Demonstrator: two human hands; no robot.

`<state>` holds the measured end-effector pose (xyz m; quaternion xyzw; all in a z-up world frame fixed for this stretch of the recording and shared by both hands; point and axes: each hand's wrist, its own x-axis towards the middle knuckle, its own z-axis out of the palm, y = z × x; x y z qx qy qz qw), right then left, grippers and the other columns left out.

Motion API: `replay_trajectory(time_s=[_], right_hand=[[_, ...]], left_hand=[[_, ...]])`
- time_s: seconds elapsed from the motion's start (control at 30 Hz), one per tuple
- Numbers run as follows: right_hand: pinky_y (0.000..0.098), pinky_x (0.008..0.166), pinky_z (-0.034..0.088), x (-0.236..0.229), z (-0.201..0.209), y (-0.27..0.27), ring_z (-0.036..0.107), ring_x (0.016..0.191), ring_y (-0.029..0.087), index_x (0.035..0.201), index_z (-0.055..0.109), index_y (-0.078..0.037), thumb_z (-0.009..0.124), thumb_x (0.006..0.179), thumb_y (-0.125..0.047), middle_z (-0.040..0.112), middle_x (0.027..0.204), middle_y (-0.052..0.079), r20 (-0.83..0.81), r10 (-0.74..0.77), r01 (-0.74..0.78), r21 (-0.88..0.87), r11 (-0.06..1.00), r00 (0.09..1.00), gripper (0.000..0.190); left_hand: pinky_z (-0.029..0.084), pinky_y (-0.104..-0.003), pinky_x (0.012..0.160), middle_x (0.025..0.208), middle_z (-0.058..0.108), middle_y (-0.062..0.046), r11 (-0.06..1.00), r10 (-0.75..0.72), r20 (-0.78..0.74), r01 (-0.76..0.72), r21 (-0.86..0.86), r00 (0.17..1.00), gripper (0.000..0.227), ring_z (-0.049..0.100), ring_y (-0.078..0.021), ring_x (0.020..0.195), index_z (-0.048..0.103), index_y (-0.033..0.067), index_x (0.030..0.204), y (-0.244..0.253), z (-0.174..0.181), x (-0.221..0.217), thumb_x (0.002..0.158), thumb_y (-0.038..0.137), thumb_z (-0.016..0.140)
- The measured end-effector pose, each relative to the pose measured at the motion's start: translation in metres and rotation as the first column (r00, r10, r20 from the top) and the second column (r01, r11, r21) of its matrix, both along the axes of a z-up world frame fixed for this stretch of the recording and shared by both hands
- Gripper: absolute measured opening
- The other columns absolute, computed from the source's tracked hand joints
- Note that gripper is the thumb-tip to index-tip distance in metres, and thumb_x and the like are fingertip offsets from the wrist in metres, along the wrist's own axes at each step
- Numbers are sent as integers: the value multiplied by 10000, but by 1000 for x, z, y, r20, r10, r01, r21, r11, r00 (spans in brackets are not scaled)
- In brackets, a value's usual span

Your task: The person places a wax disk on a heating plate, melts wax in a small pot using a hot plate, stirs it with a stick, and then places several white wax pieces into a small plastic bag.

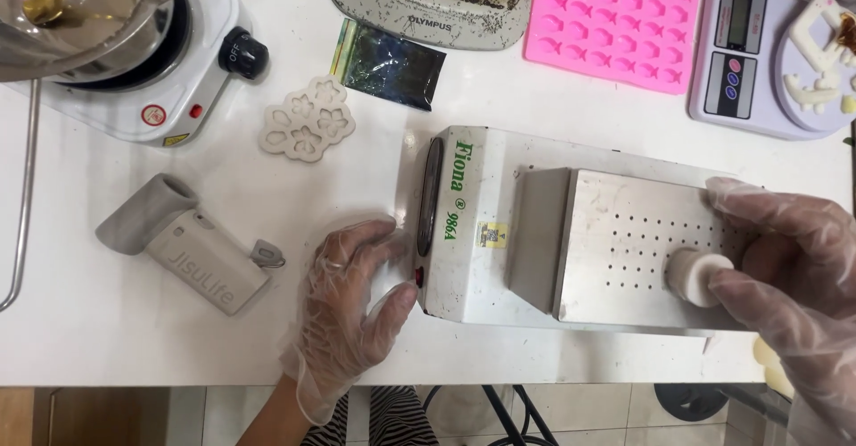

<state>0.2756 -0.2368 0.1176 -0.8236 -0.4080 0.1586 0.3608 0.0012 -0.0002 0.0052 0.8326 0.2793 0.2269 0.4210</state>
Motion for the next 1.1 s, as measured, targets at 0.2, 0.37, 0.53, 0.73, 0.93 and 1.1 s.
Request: replay_trajectory(time_s=[0.2,0.37,0.53,0.73,0.93,1.1], right_hand=[[232,471,396,-9,20,16,411,518,114,1347,556,-49,661,739,-177,470,741,32,-40,8,-13,-124,992,999,630],[459,1190,535,-7,21,8,618,1268,311,1287,507,16,630,692,-74,571,1359,213,-33,-4,-1,-152,988,999,614],[179,375,416,-15,16,7,445,453,41,1310,523,-94,668,634,-98,625,1335,83,-32,-26,22,-111,994,999,691],[413,1117,565,-32,36,31,676,1149,247,1182,607,8,727,580,70,639,1339,176,-76,-164,152,-140,978,984,617],[417,849,566,-40,47,36,623,879,231,1320,666,-175,736,709,-101,651,1014,64,-267,-389,304,-310,901,882,619],[333,892,498,-76,72,16,604,907,166,1144,679,-115,737,716,-92,677,976,34,-638,-505,684,46,728,580,433]], left_hand=[[425,-438,1009,1249,592,-120,1000,-31,-14,30,-4,999,584,566,-284,1162,700,26,1065,2,2,1,942,519,413],[427,-437,1018,1231,601,-118,999,-43,7,43,15,999,532,573,-280,1165,684,41,1073,2,-5,0,934,491,436],[434,-422,1026,1225,614,-104,999,-38,15,38,17,999,431,589,-269,1150,680,28,1028,3,-7,0,882,404,528],[431,-407,1007,1221,628,-90,1000,-28,-24,29,9,999,445,593,-266,1136,703,55,1040,3,-7,1,871,429,532],[439,-397,964,1183,613,-74,994,10,-45,-5,108,999,503,566,-226,1117,717,50,1044,-1,-14,3,951,462,444],[523,-387,1015,1255,596,-132,995,27,-3,-27,-96,1000,570,603,-257,1157,691,0,1118,0,7,5,913,505,520]])
